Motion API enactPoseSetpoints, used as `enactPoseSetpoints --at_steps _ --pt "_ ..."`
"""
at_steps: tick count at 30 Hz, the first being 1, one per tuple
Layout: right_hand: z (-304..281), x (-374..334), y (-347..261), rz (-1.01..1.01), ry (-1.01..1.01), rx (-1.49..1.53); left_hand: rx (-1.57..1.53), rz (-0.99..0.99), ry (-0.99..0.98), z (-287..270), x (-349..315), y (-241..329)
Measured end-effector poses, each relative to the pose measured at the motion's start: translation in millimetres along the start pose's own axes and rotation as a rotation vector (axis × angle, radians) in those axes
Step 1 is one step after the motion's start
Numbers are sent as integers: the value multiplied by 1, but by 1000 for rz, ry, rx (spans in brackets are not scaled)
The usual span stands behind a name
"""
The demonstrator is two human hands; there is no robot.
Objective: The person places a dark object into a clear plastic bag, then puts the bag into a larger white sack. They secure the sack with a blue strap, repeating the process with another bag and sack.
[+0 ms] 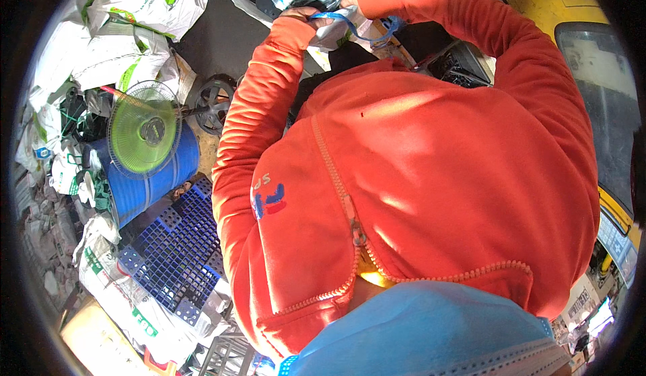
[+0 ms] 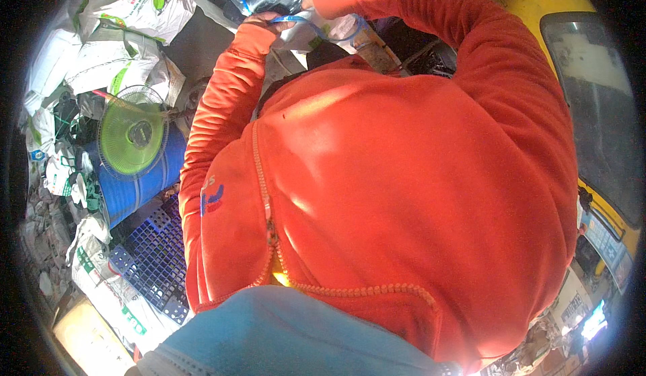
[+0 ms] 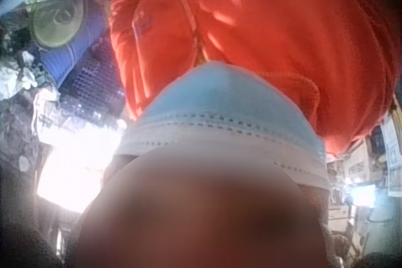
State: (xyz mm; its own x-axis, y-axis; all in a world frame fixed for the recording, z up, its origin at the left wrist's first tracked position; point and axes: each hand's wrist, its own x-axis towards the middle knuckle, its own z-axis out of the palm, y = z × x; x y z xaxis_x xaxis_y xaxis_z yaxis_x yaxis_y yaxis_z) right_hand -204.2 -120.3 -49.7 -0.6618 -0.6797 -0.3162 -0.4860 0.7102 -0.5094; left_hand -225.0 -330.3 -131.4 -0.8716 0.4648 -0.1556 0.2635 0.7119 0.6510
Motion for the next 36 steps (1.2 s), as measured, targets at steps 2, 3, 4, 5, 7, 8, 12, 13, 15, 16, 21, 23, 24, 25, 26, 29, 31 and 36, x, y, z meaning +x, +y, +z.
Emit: enactPoseSetpoints --at_steps 2,3,4,5,7,8,12,13,15,16,21,23,24,25,26,29,31,36 --pt "-9 -7 -4 -48 35 0 -17 -26 24 0 2 -1" --pt "-12 -9 -5 -60 32 -13 -53 -69 -5 0 2 -1" --pt "-15 -10 -5 -69 31 -29 -90 -110 -35 -1 1 -1" --pt "-17 -11 -4 -73 22 -54 -77 -140 -25 -2 0 1" --pt "-19 -9 1 -89 12 -90 -49 -196 2 -3 -3 5" --pt "-18 -9 4 -90 10 -107 -79 -184 -30 -5 -5 8" --pt "-23 -11 17 -103 -15 -187 -49 -30 78 -8 -11 12" --pt "-25 -12 19 -109 -28 -210 -23 -10 66 -8 -11 12" --pt "-29 -16 19 -128 -55 -248 56 96 -49 -8 -8 9" --pt "-29 -17 18 -134 -67 -256 102 147 -78 -8 -6 8" --pt "3 -1 8 112 -21 -260 80 32 -57 -4 -3 5" --pt "27 16 12 272 24 -268 53 47 -84 -3 -4 5" --pt "38 27 16 366 56 -268 9 72 -41 -4 -4 5" --pt "49 45 18 487 100 -260 -39 39 -58 -4 -4 5" --pt "56 52 25 465 115 -227 -107 23 -51 -5 -2 4" --pt "68 59 45 295 119 -113 155 17 -1 -6 7 -3" --pt "66 54 51 223 125 -49 178 -55 -147 -6 17 -10" --pt "46 31 46 76 125 71 220 -58 -7 1 30 -28"
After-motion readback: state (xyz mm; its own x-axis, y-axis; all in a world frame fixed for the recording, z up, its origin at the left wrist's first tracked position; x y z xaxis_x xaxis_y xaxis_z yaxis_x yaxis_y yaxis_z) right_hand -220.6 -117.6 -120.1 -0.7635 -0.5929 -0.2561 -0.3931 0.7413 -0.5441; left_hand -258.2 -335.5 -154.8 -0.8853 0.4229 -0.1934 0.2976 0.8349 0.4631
